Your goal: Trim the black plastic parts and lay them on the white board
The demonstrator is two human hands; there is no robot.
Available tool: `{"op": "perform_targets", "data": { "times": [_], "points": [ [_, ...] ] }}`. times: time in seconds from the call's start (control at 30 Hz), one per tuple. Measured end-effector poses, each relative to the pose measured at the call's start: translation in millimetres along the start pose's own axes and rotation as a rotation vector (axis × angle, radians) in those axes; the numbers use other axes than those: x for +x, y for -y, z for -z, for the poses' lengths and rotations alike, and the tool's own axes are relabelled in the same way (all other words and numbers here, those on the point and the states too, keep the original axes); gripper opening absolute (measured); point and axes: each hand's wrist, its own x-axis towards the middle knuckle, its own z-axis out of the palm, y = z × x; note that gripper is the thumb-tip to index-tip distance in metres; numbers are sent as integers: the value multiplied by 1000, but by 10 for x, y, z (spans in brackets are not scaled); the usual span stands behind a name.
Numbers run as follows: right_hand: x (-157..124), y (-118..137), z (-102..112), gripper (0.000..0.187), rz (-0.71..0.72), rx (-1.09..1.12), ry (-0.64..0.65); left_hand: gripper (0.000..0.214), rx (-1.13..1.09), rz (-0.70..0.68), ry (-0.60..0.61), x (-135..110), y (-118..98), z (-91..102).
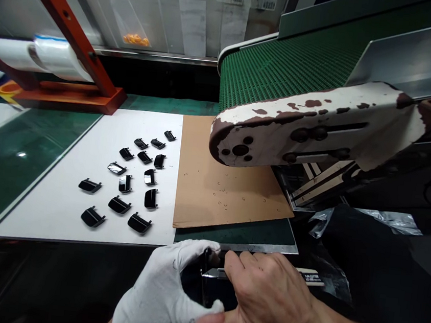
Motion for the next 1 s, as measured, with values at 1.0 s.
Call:
{"op": "perform_targets", "data": {
  "times": [1.0],
  "points": [
    [-244,76,-430,37,-746,836,-421,57,-291,-102,-244,48,132,-44]
  ]
}}
